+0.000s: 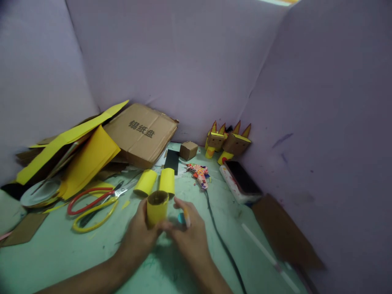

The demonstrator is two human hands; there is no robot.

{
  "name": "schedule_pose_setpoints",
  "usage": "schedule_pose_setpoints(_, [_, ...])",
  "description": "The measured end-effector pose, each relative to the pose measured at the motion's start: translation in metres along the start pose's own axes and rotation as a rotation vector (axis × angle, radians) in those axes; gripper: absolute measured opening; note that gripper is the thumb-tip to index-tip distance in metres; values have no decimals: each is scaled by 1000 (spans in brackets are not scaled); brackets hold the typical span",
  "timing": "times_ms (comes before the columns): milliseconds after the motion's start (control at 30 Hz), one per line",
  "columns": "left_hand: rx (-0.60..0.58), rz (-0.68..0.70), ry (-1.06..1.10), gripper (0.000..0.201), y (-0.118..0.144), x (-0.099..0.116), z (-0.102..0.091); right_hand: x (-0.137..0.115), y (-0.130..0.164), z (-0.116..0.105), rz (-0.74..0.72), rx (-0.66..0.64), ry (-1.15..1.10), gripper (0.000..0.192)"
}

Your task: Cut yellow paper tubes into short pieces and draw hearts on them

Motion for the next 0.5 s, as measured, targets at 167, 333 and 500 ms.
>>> schedule_pose_setpoints(167, [-15, 7, -36, 55, 3, 2, 5, 27, -15, -16, 38, 92, 149, 37])
schedule_pose_setpoints(333, [28, -36, -61, 54, -1, -4, 2, 22, -24, -34, -101, 244, 284, 43])
schedule_pose_setpoints(500, [84, -25, -42, 60, -2, -4, 3, -20, 7, -16, -403, 272, 296, 31])
Point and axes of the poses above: each hand's wrist, its own y-axis away from the middle knuckle, its own z-axis out of the palm, x = y × z, the point moved 8 cm from there along -y, towards the middle knuckle, and after that the axes turned 7 degrees about z, right-handed, at the moved point
